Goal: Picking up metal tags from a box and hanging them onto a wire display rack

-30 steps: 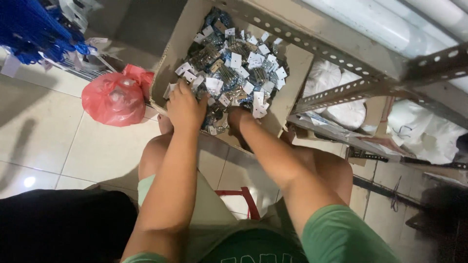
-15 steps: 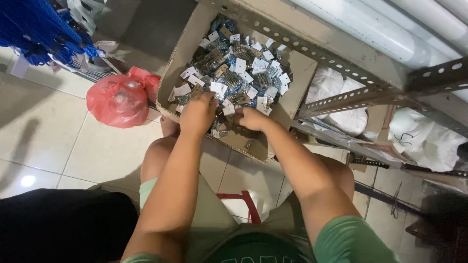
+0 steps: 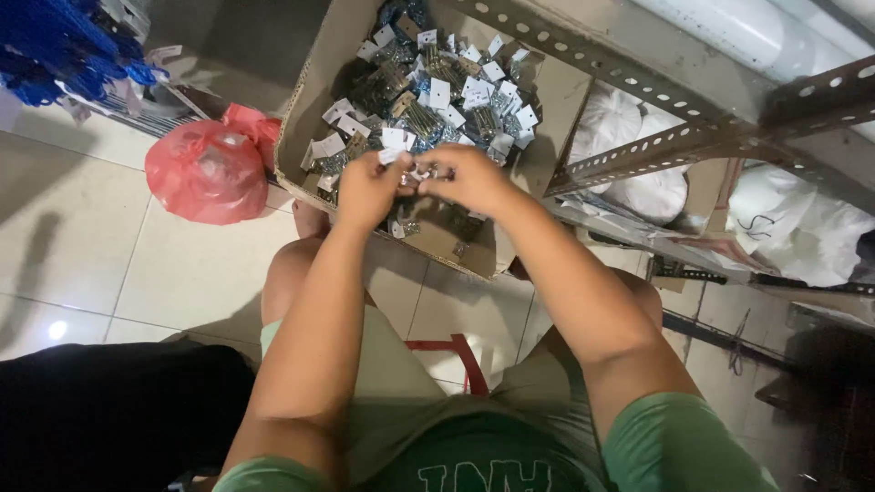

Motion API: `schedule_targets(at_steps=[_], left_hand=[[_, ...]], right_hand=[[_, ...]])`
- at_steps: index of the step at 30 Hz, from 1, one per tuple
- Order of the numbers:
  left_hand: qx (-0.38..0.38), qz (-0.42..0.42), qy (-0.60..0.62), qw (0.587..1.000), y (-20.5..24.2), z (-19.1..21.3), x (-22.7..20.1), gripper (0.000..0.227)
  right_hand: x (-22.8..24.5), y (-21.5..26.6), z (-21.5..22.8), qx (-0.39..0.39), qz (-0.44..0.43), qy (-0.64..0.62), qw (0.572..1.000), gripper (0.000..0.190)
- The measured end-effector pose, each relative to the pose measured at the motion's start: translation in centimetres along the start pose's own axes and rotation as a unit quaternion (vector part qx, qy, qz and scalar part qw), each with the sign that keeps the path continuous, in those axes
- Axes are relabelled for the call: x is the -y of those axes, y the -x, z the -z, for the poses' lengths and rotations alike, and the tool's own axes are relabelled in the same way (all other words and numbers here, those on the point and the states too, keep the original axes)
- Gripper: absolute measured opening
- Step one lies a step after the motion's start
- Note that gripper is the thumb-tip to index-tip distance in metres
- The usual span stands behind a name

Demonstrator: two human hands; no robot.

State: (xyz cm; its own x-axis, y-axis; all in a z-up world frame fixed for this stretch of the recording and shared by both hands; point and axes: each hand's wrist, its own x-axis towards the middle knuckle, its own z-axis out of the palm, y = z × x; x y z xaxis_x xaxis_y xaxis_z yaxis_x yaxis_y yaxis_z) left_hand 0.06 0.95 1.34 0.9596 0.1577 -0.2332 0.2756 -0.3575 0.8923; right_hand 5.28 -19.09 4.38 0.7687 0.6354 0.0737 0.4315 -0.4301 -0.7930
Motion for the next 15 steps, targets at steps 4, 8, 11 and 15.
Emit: schedule_targets(at_steps=[4, 8, 11, 15], left_hand=[[0.001, 0.085, 0.199, 0.976, 0.8, 1.4, -1.6, 0.034], [-0.004, 0.071, 0.131, 0.989, 0.2, 1.6, -1.7, 0.034], [0.005, 0.071, 0.122, 0.990, -0.8, 0.4, 0.6, 0.031], [-0.001, 0.059, 0.081, 0.995, 0.2, 0.7, -1.6, 0.032]], right_hand=[[-0.2, 1.1, 1.0, 0.146, -0.196, 0.285, 0.927, 0.021], [0.7, 2.1, -1.4, -0.045, -0.665, 0.203, 0.718, 0.050], [-25.7, 5.7, -9.3, 0.214, -0.482, 0.418, 0.739, 0.025], [-18.2, 6.3, -6.9, 0.200, -0.432, 0.358, 0.804, 0.026]])
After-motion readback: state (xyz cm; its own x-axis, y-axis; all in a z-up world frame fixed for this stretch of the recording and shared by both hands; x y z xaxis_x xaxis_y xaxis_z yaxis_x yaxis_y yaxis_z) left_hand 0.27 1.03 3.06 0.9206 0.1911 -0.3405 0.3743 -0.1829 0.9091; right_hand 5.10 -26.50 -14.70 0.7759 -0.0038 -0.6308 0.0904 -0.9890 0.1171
